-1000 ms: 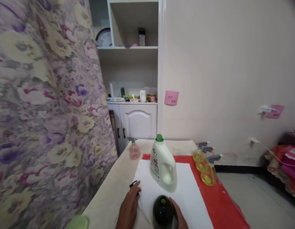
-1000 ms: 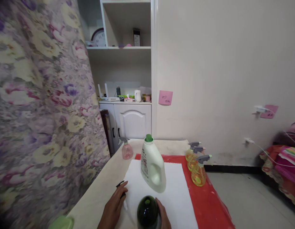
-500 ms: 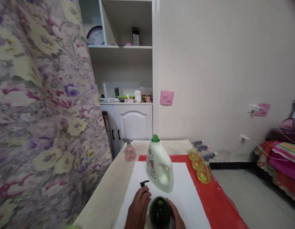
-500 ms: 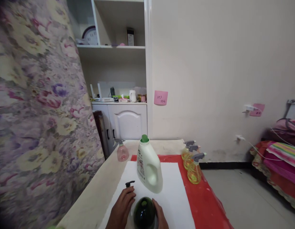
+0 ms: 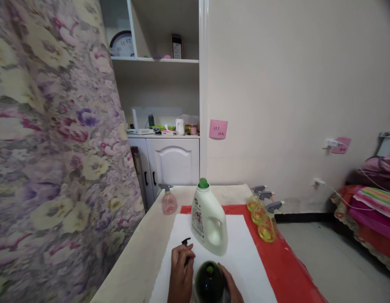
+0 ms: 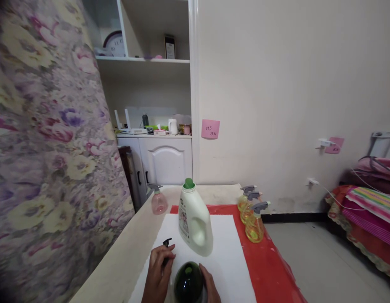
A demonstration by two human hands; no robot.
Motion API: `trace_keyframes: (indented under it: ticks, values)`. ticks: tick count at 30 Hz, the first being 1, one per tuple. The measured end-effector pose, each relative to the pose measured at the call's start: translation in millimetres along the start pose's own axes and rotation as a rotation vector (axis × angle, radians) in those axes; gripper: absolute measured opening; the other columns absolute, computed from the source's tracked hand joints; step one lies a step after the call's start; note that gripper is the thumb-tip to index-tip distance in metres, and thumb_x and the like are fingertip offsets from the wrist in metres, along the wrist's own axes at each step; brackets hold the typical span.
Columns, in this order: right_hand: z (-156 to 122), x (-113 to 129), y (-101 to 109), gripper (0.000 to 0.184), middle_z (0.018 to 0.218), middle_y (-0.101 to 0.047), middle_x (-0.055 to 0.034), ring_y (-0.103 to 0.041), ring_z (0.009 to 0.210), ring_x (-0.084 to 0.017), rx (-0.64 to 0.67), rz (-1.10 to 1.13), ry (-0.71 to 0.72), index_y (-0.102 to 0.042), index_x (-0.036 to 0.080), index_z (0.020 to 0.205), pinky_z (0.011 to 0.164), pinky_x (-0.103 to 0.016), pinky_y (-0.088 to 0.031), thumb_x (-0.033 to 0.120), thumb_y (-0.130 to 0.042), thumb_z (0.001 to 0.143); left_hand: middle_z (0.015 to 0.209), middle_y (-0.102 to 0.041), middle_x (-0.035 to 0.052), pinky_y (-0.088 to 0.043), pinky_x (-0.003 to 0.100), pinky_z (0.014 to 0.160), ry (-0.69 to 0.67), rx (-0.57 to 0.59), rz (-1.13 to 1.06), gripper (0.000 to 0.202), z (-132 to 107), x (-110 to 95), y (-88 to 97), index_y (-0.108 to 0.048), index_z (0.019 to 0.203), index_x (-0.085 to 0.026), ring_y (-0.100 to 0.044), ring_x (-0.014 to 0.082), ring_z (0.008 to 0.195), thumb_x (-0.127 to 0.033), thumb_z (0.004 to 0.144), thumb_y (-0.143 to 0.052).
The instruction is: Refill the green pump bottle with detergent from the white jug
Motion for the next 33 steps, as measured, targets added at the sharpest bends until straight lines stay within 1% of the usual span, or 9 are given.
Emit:
trace_keyframes:
  ticks: [2,4,7,9,15,20,23,29,33]
  values:
    - [-0.5,-4.6,-0.3,0.11,0.129,-0.063,-0.0173,-0.054,0.124,-0.039,0.0,0.012,-0.001,-0.057,0.016,0.128,0.104,-0.044,-0.046,0.08,-0.071,0.04,0.095,-0.054,0.0034,-0.046,0.044,0.099,0.102,-0.117,-0.187,0.011,1.9,7.0,3.1,-0.059,0.077,-0.023,-0.062,0.0285,0.111,-0.033,0.079,-0.065]
    - [-1.7,-7.6,-0.9,0.111,0.131,-0.062,-0.0176,-0.054,0.124,-0.038,0.0,0.011,0.001,-0.054,0.016,0.13,0.104,-0.043,-0.046,0.082,-0.069,0.042,0.089,-0.06,0.0013,-0.048,0.042,0.097,0.264,-0.206,-0.408,0.027,2.8,14.0,4.5,-0.055,0.078,-0.023,-0.067,0.0277,0.103,-0.034,0.067,-0.077]
    - [-3.7,-10.3,-1.9,0.111,0.132,-0.061,-0.0165,-0.054,0.124,-0.037,0.002,-0.007,-0.007,-0.052,0.017,0.132,0.105,-0.043,-0.044,0.082,-0.068,0.043,0.094,-0.07,0.002,-0.047,0.042,0.098,0.468,-0.249,-0.66,0.045,2.7,15.8,4.0,-0.053,0.093,-0.024,-0.069,0.0243,0.101,-0.032,0.062,-0.084]
    - [-4.7,-11.2,-2.3,0.109,0.133,-0.06,-0.0159,-0.054,0.124,-0.036,0.003,-0.022,0.0,-0.051,0.018,0.132,0.106,-0.043,-0.043,0.081,-0.068,0.045,0.098,-0.072,0.0031,-0.046,0.043,0.1,0.51,-0.254,-0.781,0.052,3.3,11.7,4.8,-0.052,0.1,-0.024,-0.069,0.0231,0.101,-0.03,0.06,-0.085]
    - [-5.6,-15.3,-5.0,0.11,0.134,-0.058,-0.0158,-0.052,0.126,-0.036,0.021,-0.015,-0.001,-0.048,0.017,0.134,0.107,-0.042,-0.041,0.08,-0.068,0.047,0.108,-0.066,0.0028,-0.049,0.044,0.099,0.512,-0.223,-0.958,0.046,9.3,-12.0,13.6,-0.058,0.107,-0.025,-0.063,0.023,0.111,-0.025,0.067,-0.081]
    - [-6.1,-11.7,-8.2,0.11,0.131,-0.059,-0.018,-0.055,0.122,-0.038,-0.012,0.019,0.019,-0.047,0.017,0.133,0.105,-0.047,-0.042,0.079,-0.07,0.045,0.114,-0.061,-0.001,-0.051,0.031,0.095,0.38,-0.227,-1.0,0.051,19.3,-61.7,21.0,-0.058,0.114,-0.031,-0.061,0.0198,0.113,-0.024,0.069,-0.079]
    - [-5.3,-9.6,-8.6,0.109,0.13,-0.06,-0.0179,-0.055,0.122,-0.039,-0.005,0.046,0.033,-0.048,0.018,0.133,0.104,-0.049,-0.043,0.079,-0.07,0.045,0.109,-0.064,-0.001,-0.051,0.027,0.094,0.307,-0.218,-0.959,0.053,22.5,-82.9,13.9,-0.056,0.116,-0.031,-0.062,0.0184,0.111,-0.026,0.069,-0.079]
    - [-2.6,-14.3,-6.1,0.113,0.132,-0.06,-0.0177,-0.053,0.123,-0.041,0.003,0.05,0.01,-0.053,0.019,0.132,0.102,-0.049,-0.046,0.084,-0.067,0.041,0.131,-0.06,0.0076,-0.044,0.033,0.103,0.288,-0.171,-0.728,0.06,22.1,-72.8,-12.4,-0.05,0.123,-0.028,-0.054,0.0253,0.125,-0.034,0.07,-0.077]
    - [-2.1,-13.4,-5.3,0.113,0.132,-0.06,-0.0179,-0.053,0.124,-0.039,-0.021,0.012,0.04,-0.052,0.018,0.132,0.103,-0.047,-0.045,0.088,-0.059,0.044,0.126,-0.066,0.0096,-0.045,0.036,0.103,0.292,-0.106,-0.669,0.057,18.6,-60.4,-21.8,-0.052,0.121,-0.026,-0.056,0.0271,0.124,-0.033,0.07,-0.076]
Point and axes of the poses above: each hand's wrist, its own z-axis towards the middle knuckle, its own y-axis out of the back of the hand, x = y × z, the point moved 4 cm from there along z, towards the middle knuckle
